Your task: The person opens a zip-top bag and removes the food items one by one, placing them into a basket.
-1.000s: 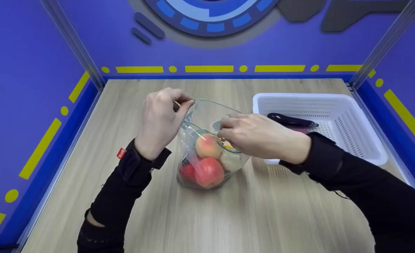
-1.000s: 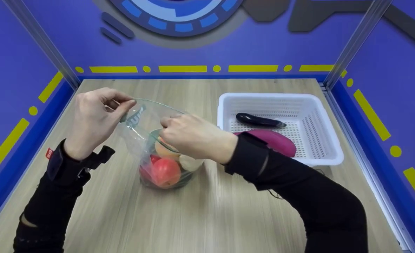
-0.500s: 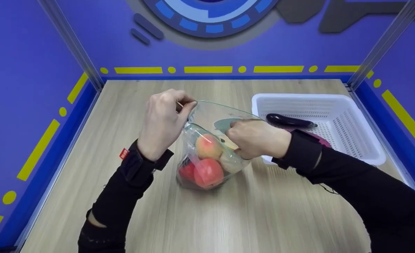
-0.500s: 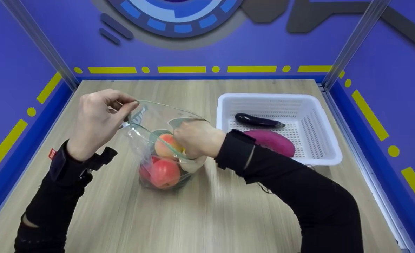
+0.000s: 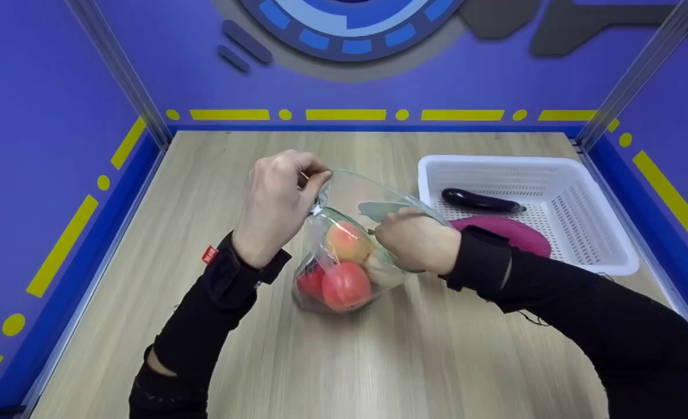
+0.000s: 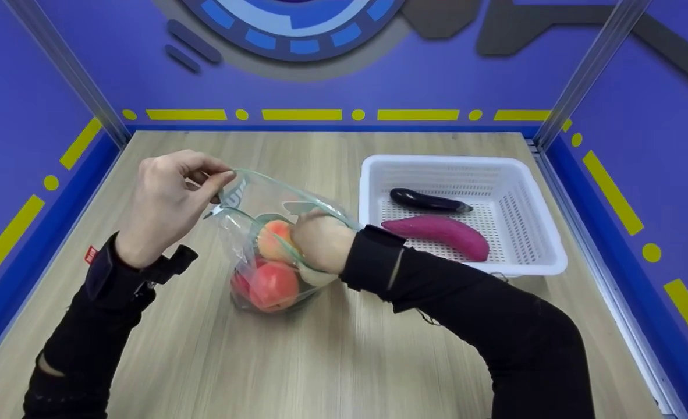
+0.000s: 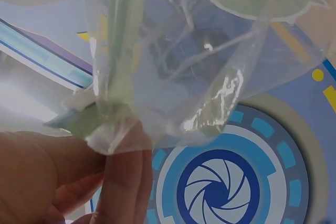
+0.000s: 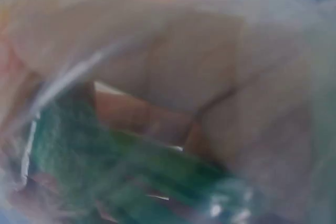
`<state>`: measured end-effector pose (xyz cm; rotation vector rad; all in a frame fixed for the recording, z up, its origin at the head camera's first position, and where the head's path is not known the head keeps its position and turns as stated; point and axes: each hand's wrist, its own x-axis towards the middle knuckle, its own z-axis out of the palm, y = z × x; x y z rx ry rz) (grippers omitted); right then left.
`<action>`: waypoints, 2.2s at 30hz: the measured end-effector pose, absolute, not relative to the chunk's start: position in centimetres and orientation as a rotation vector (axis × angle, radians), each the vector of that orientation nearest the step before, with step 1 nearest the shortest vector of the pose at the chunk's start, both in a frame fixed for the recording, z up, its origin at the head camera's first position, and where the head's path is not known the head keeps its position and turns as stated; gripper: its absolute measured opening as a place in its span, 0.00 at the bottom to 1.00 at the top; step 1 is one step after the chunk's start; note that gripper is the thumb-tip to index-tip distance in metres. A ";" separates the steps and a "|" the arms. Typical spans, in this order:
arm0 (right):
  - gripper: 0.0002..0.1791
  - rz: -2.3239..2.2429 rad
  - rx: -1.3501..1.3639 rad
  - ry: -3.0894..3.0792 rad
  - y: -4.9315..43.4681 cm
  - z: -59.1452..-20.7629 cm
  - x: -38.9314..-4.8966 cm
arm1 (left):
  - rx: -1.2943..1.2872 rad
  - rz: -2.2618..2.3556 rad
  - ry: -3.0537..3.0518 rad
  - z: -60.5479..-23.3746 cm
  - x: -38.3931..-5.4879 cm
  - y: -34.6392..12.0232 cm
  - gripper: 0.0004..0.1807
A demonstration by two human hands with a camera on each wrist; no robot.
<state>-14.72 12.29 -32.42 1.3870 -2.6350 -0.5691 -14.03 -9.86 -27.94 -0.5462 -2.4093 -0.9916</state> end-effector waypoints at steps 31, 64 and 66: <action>0.31 0.273 1.379 -2.551 22.4 -24.7 -9.9 | -0.469 -1.006 -2.411 -27.6 -14.4 -11.1 0.04; 0.28 0.613 0.740 -3.058 38.6 -31.3 -14.9 | -0.435 -0.997 -2.431 -27.6 -14.1 -11.2 0.04; 0.26 0.659 0.746 -3.132 38.2 -32.2 -15.9 | -0.429 -0.999 -2.432 -27.6 -14.1 -11.2 0.04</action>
